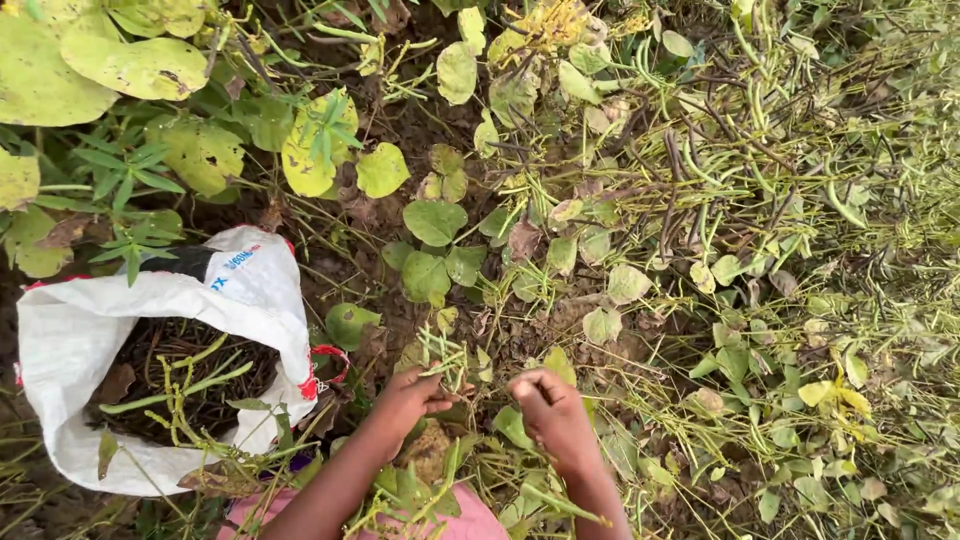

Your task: Harvesting bean pods by hand and placing them into a collection bag in a field.

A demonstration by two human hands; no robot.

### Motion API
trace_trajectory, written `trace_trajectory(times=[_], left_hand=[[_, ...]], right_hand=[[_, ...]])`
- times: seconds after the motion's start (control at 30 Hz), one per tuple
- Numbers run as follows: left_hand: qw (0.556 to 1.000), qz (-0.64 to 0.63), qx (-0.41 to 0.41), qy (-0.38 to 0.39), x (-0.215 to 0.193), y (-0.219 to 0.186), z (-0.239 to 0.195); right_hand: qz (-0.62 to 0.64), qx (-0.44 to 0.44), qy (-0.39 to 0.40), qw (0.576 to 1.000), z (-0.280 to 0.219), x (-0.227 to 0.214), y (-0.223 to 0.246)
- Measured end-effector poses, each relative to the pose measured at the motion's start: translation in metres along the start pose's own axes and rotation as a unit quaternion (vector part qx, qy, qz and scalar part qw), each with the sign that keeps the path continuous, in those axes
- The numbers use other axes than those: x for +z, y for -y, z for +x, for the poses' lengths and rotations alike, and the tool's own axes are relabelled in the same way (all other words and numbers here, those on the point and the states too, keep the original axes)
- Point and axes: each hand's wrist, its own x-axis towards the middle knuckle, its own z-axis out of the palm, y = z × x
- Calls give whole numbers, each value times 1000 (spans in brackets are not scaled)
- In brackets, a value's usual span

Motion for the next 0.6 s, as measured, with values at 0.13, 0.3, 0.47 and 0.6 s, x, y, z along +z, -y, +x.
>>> trace_trajectory(times=[0.13, 0.3, 0.47, 0.6], left_hand=[[999, 6, 21, 46, 3, 2, -2], [998, 18, 13, 55, 14, -6, -14], [998, -32, -42, 23, 13, -6, -12], [1000, 8, 6, 17, 10, -5, -8]], right_hand=[[-184, -151, -6, 971, 15, 3, -8], [-204, -139, -14, 969, 27, 14, -23], [394, -202, -50, 895, 26, -5, -5], [70, 29, -16, 997, 12, 6, 10]])
